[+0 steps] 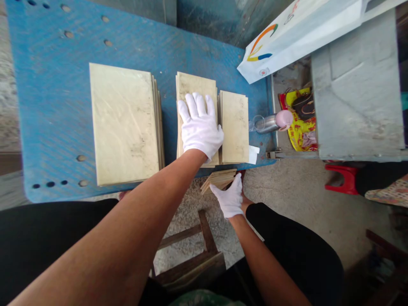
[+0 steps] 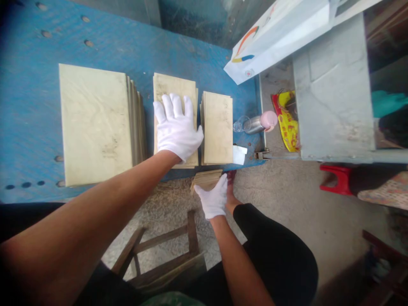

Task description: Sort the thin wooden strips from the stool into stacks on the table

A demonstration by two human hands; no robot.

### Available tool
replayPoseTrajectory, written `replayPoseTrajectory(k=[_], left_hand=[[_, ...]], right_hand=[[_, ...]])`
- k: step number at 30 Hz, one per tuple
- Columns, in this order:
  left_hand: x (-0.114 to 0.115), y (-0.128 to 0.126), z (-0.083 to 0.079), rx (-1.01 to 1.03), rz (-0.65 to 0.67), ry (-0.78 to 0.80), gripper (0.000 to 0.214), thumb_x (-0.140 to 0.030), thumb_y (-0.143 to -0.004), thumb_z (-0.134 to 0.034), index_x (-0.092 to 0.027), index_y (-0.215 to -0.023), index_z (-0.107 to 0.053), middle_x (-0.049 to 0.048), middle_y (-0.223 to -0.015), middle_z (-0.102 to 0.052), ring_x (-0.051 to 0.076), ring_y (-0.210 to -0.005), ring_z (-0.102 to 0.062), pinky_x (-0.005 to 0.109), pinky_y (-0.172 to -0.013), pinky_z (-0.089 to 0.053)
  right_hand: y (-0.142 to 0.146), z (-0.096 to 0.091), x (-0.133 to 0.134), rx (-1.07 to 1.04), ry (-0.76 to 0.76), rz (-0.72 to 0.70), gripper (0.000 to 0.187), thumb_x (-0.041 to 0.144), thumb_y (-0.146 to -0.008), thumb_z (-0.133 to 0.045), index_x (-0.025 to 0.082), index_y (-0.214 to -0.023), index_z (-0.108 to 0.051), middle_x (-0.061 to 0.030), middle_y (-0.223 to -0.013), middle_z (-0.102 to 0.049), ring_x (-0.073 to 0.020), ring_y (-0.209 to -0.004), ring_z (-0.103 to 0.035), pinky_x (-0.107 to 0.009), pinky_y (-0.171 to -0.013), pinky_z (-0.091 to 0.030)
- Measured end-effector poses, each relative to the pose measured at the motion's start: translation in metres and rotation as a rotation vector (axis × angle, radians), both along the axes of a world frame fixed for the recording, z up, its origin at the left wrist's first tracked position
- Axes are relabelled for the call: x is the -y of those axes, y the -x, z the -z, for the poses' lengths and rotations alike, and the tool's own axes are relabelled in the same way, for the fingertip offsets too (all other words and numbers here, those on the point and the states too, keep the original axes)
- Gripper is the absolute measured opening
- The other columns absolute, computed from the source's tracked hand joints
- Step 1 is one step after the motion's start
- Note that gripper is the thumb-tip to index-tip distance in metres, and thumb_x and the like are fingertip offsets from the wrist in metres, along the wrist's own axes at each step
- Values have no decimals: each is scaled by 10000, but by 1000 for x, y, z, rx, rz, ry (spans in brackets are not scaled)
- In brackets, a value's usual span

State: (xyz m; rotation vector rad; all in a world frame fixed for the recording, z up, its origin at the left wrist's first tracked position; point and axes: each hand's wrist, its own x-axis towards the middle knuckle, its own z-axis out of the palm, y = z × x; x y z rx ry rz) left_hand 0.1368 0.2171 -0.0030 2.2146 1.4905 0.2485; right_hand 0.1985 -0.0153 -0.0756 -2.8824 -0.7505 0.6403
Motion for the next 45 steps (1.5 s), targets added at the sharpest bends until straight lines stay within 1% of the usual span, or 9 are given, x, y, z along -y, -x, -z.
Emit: replayPoseTrajectory(k=[8, 11, 14, 17, 21, 25, 27, 35, 45], left_hand=[[0, 0, -1, -5, 17, 41, 871, -360, -821, -510, -107, -1580, -167, 152, -1666, -134, 433, -1517, 43, 630, -1197, 84], [0, 0, -1, 1, 12, 34, 865, -370, -823, -503, -98, -1578, -181, 156, -1664, -142, 432, -1518, 40, 622, -1199, 90], [0, 0, 0, -6, 7, 18, 851, -383, -827, -495, -113, -1578, -199, 139, -1659, -179, 424, -1521, 25, 618, -1201, 94], [0, 0, 0, -8, 7, 19, 852, -385, -829, -493, -112, -1580, -198, 134, -1658, -187, 424, -1521, 24, 617, -1202, 97], [0, 0, -2, -2, 10, 45, 864, -380, -831, -486, -107, -1586, -169, 142, -1667, -137, 427, -1519, 40, 608, -1204, 99], [0, 0, -4, -36, 28, 57, 889, -370, -820, -506, -100, -1585, -143, 149, -1668, -127, 437, -1515, 52, 625, -1198, 90], [-1, 0, -4, -48, 27, 49, 881, -373, -823, -508, -108, -1584, -153, 143, -1667, -141, 433, -1517, 41, 619, -1202, 81], [-1, -1, 0, -47, 18, 26, 861, -400, -830, -502, -99, -1573, -189, 161, -1650, -188, 442, -1514, 5, 620, -1202, 74], [-1, -1, 7, -7, 12, 9, 863, -399, -822, -505, -128, -1573, -178, 138, -1649, -196, 442, -1513, 24, 631, -1193, 106]], right_hand=[[12, 29, -8, 42, -55, 39, 1457, 599, -539, -826, 3, -1566, 18, -336, -1564, -233, -417, -1439, -308, -506, -1130, -335], [7, 29, -10, 5, -70, 35, 1277, 583, -615, -783, 54, -1572, -124, -280, -1556, -309, -390, -1432, -324, -497, -1117, -361], [-9, 27, -15, -102, -76, 6, 954, 572, -725, -698, 133, -1506, -373, -190, -1425, -526, -342, -1364, -432, -466, -1060, -434], [-19, 27, -19, -194, -64, 14, 810, 552, -762, -664, 131, -1431, -490, -168, -1302, -621, -333, -1304, -497, -456, -1024, -466], [-4, 25, -17, -103, -59, 50, 983, 539, -670, -758, 115, -1487, -411, -203, -1389, -551, -405, -1338, -443, -498, -1048, -439], [17, 23, -13, 46, -57, 76, 1396, 512, -526, -869, 30, -1578, -89, -304, -1499, -374, -434, -1372, -400, -511, -1091, -389], [19, 23, -12, 67, -54, 77, 1489, 523, -498, -885, 18, -1578, 7, -325, -1494, -358, -428, -1358, -424, -507, -1086, -391], [16, 21, -10, 93, 10, 82, 1431, 545, -533, -865, 98, -1599, -21, -290, -1459, -418, -442, -1178, -574, -535, -975, -466], [6, 17, 3, 119, -39, 60, 1337, 561, -590, -819, 69, -1589, -80, -297, -1496, -370, -453, -1326, -452, -559, -1044, -407]])
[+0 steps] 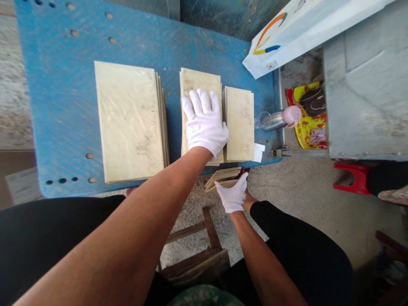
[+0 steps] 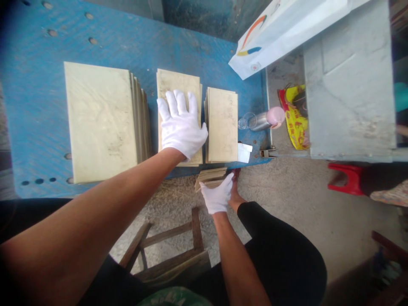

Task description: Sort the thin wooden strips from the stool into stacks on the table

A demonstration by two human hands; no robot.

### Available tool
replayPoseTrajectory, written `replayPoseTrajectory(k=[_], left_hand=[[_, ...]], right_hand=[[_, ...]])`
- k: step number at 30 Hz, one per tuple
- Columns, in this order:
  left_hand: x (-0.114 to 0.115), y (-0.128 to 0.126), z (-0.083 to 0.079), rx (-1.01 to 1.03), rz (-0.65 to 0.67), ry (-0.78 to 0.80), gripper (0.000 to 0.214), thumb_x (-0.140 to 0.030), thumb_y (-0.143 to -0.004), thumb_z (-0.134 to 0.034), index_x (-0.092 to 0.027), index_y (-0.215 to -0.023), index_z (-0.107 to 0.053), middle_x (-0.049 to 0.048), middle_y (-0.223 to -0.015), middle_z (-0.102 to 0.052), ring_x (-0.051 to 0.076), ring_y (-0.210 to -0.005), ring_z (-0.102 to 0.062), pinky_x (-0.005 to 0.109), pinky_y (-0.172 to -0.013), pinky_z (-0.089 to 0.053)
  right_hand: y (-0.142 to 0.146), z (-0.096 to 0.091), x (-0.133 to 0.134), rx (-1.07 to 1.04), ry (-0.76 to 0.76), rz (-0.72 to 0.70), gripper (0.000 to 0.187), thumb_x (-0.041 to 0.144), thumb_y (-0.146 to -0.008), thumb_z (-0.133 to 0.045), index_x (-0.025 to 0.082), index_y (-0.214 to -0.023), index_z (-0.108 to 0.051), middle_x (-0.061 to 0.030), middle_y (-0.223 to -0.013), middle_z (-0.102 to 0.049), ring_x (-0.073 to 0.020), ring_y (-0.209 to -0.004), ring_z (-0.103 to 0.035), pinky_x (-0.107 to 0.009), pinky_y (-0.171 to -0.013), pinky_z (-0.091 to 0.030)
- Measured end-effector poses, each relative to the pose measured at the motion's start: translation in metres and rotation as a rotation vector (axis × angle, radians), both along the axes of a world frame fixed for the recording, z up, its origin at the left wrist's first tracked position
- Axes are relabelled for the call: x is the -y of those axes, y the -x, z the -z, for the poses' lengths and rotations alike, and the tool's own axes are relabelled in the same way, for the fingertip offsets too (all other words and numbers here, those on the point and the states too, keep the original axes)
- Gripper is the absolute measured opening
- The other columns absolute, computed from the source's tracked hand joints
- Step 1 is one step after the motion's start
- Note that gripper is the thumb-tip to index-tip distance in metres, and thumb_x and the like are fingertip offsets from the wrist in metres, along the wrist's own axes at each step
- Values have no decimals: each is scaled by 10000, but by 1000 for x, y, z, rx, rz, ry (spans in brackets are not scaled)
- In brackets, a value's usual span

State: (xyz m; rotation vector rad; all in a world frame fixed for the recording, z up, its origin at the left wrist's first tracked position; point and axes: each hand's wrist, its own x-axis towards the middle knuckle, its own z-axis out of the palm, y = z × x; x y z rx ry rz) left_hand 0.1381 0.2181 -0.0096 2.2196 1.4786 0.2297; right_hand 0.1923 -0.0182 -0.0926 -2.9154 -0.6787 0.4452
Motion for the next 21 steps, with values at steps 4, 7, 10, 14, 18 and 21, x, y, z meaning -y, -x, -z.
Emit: replayPoseTrajectory(k=[4, 7, 10, 14, 18, 21], left_hand=[[0, -1, 0, -1, 3, 8, 861, -396, -825, -494, -112, -1570, -167, 151, -1650, -172, 452, -1509, 36, 640, -1186, 114], [0, 0, -1, -3, 6, 17, 862, -392, -827, -493, -93, -1566, -167, 165, -1649, -162, 453, -1509, 36, 635, -1186, 116], [0, 1, -3, 10, 7, 0, 850, -388, -841, -490, -50, -1559, -187, 213, -1642, -158, 451, -1510, 8, 592, -1203, 107], [0, 1, -6, 30, 6, 5, 873, -378, -827, -520, -12, -1551, -201, 259, -1635, -142, 465, -1507, -2, 575, -1202, 122], [0, 1, -3, 106, -23, 41, 872, -370, -814, -514, -80, -1570, -188, 182, -1661, -134, 418, -1520, 61, 538, -1194, 174], [0, 0, 1, 185, -43, 54, 899, -358, -795, -520, -128, -1584, -155, 128, -1673, -131, 382, -1521, 121, 511, -1189, 197]], right_hand=[[-5, -11, 1, -2, 15, 46, 1320, 598, -608, -795, 72, -1590, -86, -315, -1498, -358, -474, -1281, -488, -593, -1023, -407], [-8, -24, -4, 35, -16, 44, 1311, 585, -602, -800, 58, -1585, -109, -322, -1482, -379, -477, -1283, -487, -595, -1015, -416], [-12, -41, -8, 93, -68, 29, 1295, 589, -597, -798, 43, -1577, -150, -318, -1447, -426, -468, -1267, -507, -589, -1014, -425], [-19, -65, -12, 184, -179, -30, 1265, 595, -602, -787, 42, -1569, -188, -288, -1413, -485, -424, -1259, -532, -551, -1032, -436], [-27, -89, -14, 268, -243, -49, 1246, 613, -607, -772, 31, -1560, -218, -258, -1369, -539, -400, -1240, -553, -523, -1045, -443], [-33, -106, -17, 303, -260, -60, 1239, 633, -606, -761, 36, -1556, -236, -244, -1349, -556, -396, -1228, -562, -512, -1044, -448]])
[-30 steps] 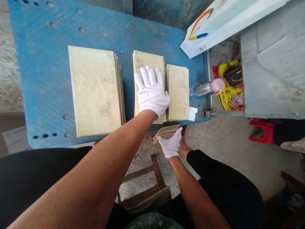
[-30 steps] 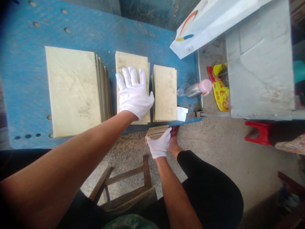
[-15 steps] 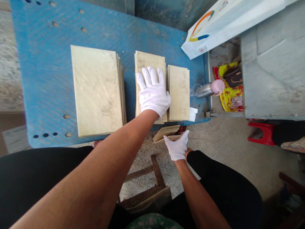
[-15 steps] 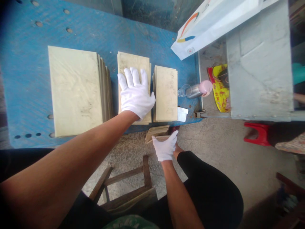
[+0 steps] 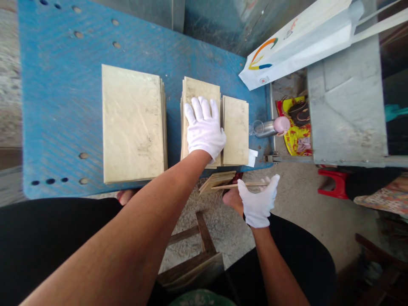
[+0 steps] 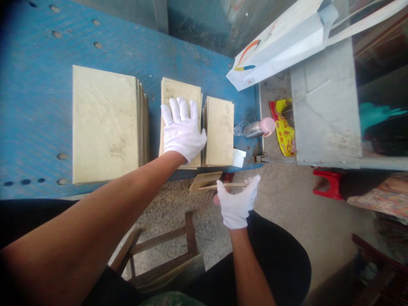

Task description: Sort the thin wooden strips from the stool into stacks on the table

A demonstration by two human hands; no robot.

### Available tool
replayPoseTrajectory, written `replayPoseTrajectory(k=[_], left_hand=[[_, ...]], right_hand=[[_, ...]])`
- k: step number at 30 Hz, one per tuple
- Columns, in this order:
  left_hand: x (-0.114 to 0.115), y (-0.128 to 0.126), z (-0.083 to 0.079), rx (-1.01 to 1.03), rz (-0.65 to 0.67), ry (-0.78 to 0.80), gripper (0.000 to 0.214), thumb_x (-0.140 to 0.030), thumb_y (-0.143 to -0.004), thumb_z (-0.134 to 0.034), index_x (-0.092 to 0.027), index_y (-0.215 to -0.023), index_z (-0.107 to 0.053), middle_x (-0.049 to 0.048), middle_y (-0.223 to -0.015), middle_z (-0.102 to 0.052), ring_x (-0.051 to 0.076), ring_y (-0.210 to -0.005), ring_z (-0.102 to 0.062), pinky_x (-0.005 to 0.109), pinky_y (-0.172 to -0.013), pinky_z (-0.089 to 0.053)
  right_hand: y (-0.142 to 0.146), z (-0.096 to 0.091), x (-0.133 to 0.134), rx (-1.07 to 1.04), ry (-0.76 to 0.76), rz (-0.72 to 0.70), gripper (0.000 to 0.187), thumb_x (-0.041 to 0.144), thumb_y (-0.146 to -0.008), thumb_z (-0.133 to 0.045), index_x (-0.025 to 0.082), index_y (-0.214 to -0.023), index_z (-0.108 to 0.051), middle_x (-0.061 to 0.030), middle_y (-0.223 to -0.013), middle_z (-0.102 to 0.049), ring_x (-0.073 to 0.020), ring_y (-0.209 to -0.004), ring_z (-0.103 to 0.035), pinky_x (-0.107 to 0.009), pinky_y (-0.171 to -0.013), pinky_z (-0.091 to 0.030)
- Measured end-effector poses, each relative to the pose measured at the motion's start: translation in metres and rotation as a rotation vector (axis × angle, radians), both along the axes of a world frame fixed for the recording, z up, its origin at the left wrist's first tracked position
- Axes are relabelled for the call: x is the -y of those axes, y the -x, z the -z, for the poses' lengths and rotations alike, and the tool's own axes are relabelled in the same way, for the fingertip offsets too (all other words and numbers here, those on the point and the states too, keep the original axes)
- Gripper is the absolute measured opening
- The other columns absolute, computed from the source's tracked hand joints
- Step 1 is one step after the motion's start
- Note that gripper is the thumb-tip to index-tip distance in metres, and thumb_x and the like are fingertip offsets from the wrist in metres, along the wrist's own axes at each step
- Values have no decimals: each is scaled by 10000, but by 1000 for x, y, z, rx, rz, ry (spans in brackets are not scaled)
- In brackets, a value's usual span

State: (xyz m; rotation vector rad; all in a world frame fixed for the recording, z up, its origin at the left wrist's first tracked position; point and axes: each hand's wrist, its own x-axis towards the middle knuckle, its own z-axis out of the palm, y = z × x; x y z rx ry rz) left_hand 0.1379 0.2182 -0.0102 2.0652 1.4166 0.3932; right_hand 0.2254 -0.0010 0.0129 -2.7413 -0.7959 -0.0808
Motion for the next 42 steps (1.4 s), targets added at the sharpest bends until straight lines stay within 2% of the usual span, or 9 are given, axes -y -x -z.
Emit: replayPoseTrajectory(k=[8, 13, 17, 22, 26, 30, 34, 38, 42], left_hand=[[0, 1, -4, -25, 7, 14, 888, -347, -793, -502, -118, -1585, -171, 134, -1675, -125, 386, -1522, 103, 529, -1201, 161], [0, 2, -6, -13, 3, 10, 884, -356, -794, -498, -116, -1582, -178, 138, -1673, -135, 384, -1524, 94, 531, -1202, 153], [0, 2, -5, -18, 6, 16, 874, -355, -797, -489, -86, -1575, -197, 162, -1670, -126, 393, -1522, 88, 525, -1203, 148], [0, 3, -4, -13, 4, -9, 844, -359, -810, -468, -74, -1565, -220, 177, -1661, -152, 389, -1526, 61, 528, -1203, 145], [0, 3, -4, -9, -5, -18, 828, -368, -815, -466, -75, -1557, -244, 179, -1657, -172, 390, -1528, 36, 518, -1204, 149], [0, 3, -4, -5, -11, -14, 821, -374, -822, -459, -93, -1563, -241, 166, -1660, -173, 384, -1529, 36, 512, -1205, 152], [0, 3, -3, 3, -8, -16, 830, -377, -816, -465, -90, -1563, -243, 168, -1658, -174, 386, -1528, 43, 523, -1207, 137], [0, 3, -4, 6, -1, -4, 848, -368, -807, -475, -99, -1571, -221, 158, -1664, -155, 388, -1524, 71, 539, -1210, 117], [0, 4, -6, -7, 8, -3, 864, -366, -797, -493, -87, -1569, -221, 170, -1664, -144, 401, -1521, 74, 541, -1209, 120]], right_hand=[[-16, -42, -27, 65, 52, -33, 1206, 650, -626, -752, 115, -1572, -229, -202, -1363, -561, -373, -1189, -600, -478, -1027, -470], [-19, -64, -65, 116, 144, -14, 1169, 617, -622, -775, 141, -1562, -268, -234, -1397, -528, -428, -1196, -582, -542, -990, -475], [-14, -69, -102, 96, 221, -50, 1170, 623, -594, -800, 148, -1547, -315, -236, -1426, -500, -452, -1188, -580, -559, -986, -468], [-24, -53, -146, 46, 343, -168, 1161, 620, -608, -806, 90, -1523, -328, -269, -1375, -513, -429, -1189, -578, -574, -983, -459], [-44, -37, -174, 14, 370, -292, 979, 596, -763, -682, 61, -1507, -338, -240, -1299, -572, -390, -1188, -582, -550, -978, -467], [-49, -24, -192, 69, 453, -372, 1055, 629, -744, -691, 9, -1511, -317, -254, -1248, -584, -403, -1145, -596, -547, -959, -471], [-45, -5, -189, 41, 533, -430, 892, 604, -815, -643, 43, -1472, -420, -234, -1241, -589, -380, -1124, -609, -501, -950, -480], [-49, 13, -176, 37, 489, -418, 816, 629, -847, -584, 91, -1450, -472, -218, -1316, -559, -368, -1140, -596, -491, -964, -473], [-52, 15, -168, -7, 442, -415, 796, 622, -854, -577, 112, -1458, -479, -203, -1391, -523, -362, -1173, -582, -488, -993, -461]])
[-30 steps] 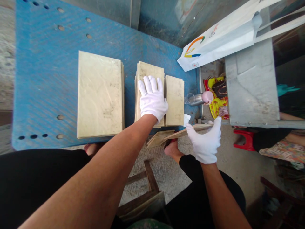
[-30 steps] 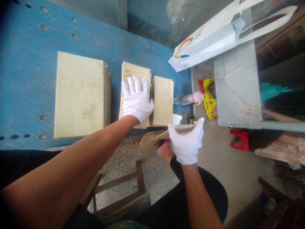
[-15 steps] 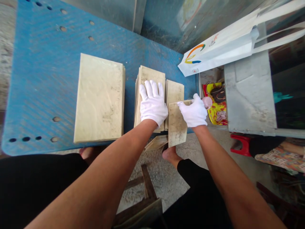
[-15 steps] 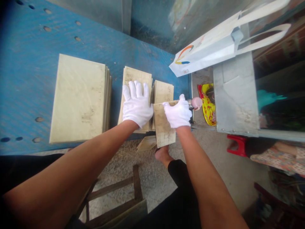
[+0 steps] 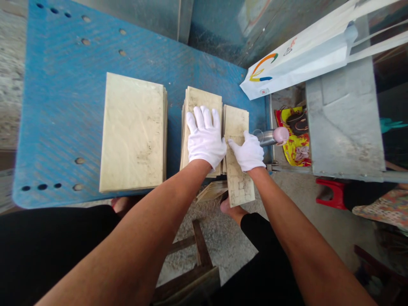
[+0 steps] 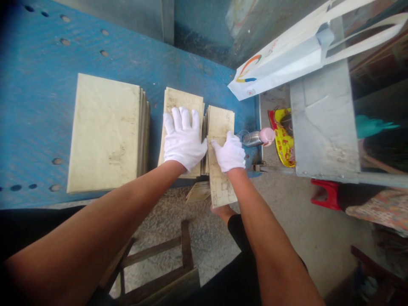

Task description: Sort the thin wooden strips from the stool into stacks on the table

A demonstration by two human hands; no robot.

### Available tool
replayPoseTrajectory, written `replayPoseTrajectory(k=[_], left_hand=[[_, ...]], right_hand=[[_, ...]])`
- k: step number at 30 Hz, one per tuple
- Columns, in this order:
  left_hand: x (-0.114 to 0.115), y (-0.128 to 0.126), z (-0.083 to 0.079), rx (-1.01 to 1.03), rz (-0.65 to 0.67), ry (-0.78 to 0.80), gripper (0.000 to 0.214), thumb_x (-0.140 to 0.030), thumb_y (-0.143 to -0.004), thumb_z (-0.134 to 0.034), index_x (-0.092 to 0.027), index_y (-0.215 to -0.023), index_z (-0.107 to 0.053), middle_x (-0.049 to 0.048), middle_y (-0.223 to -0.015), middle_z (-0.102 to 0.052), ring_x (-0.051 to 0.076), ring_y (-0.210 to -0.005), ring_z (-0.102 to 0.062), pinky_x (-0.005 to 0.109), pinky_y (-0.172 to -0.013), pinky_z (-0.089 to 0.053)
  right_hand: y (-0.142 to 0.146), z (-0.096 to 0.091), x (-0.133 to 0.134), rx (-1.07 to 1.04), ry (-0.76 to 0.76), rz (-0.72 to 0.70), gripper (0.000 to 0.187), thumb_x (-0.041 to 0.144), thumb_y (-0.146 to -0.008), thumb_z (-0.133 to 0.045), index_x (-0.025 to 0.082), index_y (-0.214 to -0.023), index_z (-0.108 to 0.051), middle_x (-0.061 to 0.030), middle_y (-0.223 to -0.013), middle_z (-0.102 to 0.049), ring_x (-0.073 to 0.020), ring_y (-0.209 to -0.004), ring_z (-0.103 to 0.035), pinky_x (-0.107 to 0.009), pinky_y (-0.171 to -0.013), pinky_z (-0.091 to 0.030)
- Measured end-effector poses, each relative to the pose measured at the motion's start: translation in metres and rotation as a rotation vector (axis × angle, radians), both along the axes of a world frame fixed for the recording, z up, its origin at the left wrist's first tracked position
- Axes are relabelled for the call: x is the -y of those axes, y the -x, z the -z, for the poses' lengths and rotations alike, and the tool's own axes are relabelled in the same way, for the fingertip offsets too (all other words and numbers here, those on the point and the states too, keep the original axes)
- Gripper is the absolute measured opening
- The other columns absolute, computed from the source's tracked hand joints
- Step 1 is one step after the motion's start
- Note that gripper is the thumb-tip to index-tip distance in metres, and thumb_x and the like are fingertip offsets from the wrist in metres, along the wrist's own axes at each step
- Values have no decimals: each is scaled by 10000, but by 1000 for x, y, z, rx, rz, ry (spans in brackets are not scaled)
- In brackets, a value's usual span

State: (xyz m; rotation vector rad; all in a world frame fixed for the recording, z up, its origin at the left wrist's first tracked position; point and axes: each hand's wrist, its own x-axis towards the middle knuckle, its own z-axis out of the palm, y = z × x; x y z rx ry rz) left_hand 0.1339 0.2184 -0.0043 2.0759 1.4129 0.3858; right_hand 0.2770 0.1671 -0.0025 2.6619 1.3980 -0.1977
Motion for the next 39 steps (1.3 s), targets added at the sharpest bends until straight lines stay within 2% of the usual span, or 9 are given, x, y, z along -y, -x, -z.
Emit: replayPoseTrajectory(k=[5, 9, 12, 15, 18, 21, 25, 32, 39], left_hand=[[1, -1, -1, -32, -4, -12, 874, -358, -784, -501, -102, -1570, -220, 162, -1664, -155, 400, -1525, 51, 532, -1208, 131], [1, -2, -2, -56, -5, -31, 864, -359, -791, -486, -107, -1571, -216, 161, -1660, -171, 402, -1526, 36, 545, -1207, 130], [1, -2, -2, -93, 5, -49, 846, -365, -800, -474, -95, -1565, -233, 174, -1652, -186, 409, -1525, 7, 562, -1213, 97], [1, -2, -3, -133, 13, -62, 839, -382, -815, -457, -71, -1561, -230, 196, -1646, -185, 424, -1521, -24, 600, -1212, 58], [0, -2, -4, -144, 22, -72, 843, -399, -825, -453, -38, -1554, -230, 229, -1641, -171, 442, -1515, -27, 602, -1210, 52], [1, -2, -5, -116, 22, -62, 850, -403, -822, -458, -23, -1548, -235, 239, -1644, -149, 443, -1516, 0, 570, -1210, 93], [1, -1, -3, -81, 5, -52, 838, -406, -821, -449, -76, -1560, -233, 194, -1656, -161, 415, -1525, 19, 554, -1209, 111], [1, -1, 0, -67, -7, -74, 833, -394, -810, -454, -100, -1561, -245, 169, -1648, -212, 397, -1529, 3, 538, -1217, 111], [0, -1, -5, -159, 12, -49, 828, -373, -823, -435, -75, -1567, -224, 173, -1659, -160, 413, -1525, -10, 553, -1221, 77]], right_hand=[[7, -14, 28, -66, -96, 112, 815, 602, -839, -616, 153, -1496, -439, -171, -1439, -510, -351, -1227, -562, -495, -1030, -440], [4, -19, 84, -90, -90, 310, 878, 638, -799, -631, 180, -1515, -414, -169, -1406, -549, -365, -1222, -571, -525, -1035, -433], [-2, -17, 137, -121, -119, 541, 819, 659, -804, -596, 171, -1454, -498, -198, -1386, -555, -384, -1209, -577, -546, -1037, -422], [-2, -11, 182, -510, -247, 793, 730, 725, -896, -381, 174, -1334, -573, -185, -1237, -647, -307, -1155, -626, -481, -952, -502], [11, -2, 205, -930, -289, 1020, 723, 734, -942, -188, 200, -1117, -642, -154, -1060, -715, -263, -1049, -689, -453, -827, -561], [23, 9, 204, -1284, -483, 1261, 568, 689, -938, -382, 199, -1047, -647, -155, -1105, -719, -256, -1049, -697, -463, -871, -551], [25, 20, 189, -1392, -638, 1367, 429, 541, -936, -542, 176, -1145, -631, -157, -1167, -714, -253, -1047, -701, -467, -925, -541], [29, 18, 176, -1409, -661, 1324, 432, 457, -993, -465, 132, -1239, -610, -167, -1155, -723, -256, -1095, -693, -471, -976, -531], [39, 2, 135, -1438, -689, 1522, 399, 358, -1041, -404, 137, -1329, -568, -141, -1203, -711, -204, -1209, -632, -419, -1075, -470]])
